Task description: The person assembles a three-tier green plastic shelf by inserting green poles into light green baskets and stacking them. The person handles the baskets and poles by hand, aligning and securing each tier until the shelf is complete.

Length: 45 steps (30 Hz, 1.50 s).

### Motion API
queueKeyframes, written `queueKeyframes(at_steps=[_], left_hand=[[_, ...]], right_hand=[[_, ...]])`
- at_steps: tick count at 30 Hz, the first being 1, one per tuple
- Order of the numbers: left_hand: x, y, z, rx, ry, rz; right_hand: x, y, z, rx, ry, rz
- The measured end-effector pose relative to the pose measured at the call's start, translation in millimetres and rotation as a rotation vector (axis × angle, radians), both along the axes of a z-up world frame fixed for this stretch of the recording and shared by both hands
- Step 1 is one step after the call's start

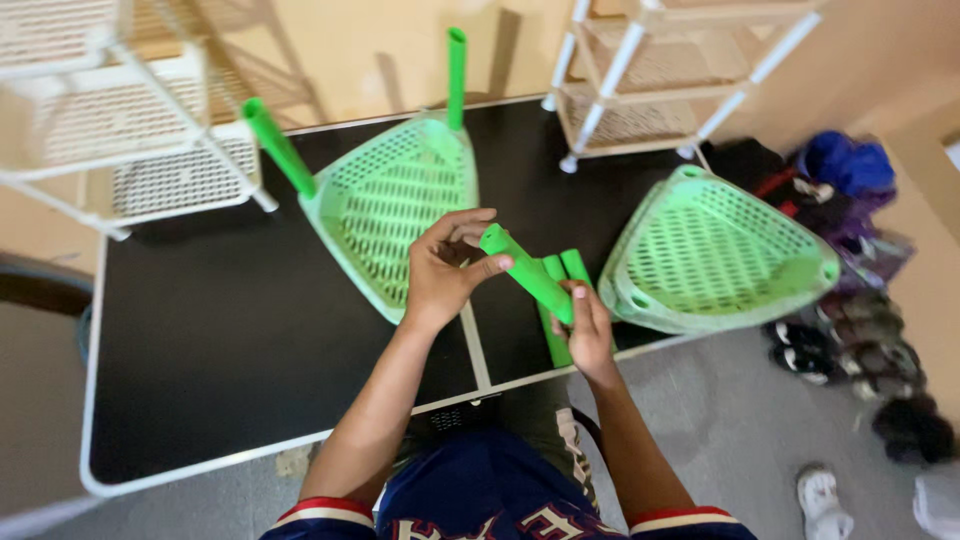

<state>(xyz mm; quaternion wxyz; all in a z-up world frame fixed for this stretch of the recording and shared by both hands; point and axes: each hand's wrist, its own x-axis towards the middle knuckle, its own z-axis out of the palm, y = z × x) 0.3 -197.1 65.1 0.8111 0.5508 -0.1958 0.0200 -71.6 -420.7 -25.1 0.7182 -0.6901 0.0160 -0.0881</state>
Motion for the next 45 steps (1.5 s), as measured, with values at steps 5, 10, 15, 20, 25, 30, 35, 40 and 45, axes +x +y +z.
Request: queueKeyframes(at_steps=[5,10,15,20,25,30,35,40,45], left_hand=[[-20,25,8,0.111,-0.107,0.240],[-30,48,7,0.066,-0.037,0.373],[-38,57,2,0.080,0.002,0.419],[-44,66,-20,0.388,-0.230,0.567],[-38,78,-68,0.304,0.178,0.756],[-43,72,-131,0.119,0.540,0.613],[-44,63,-172,0.055,0.577,0.349],[-42,59,-174,0.038,0.590,0.347],[-30,69,-140,-0.125,0.541,0.379]], right_hand=[[16,37,10,-0.042,0.009,0.279],[28,58,21,0.039,-0.022,0.413],[32,59,20,-0.138,0.007,0.594],[25,65,6,-0.164,-0.044,0.648],[31,61,2,-0.015,-0.029,0.578],[31,61,0,0.133,0.028,0.509],[31,61,1,0.141,0.016,0.452],[29,60,3,0.127,0.032,0.442],[35,58,16,0.036,0.098,0.494]])
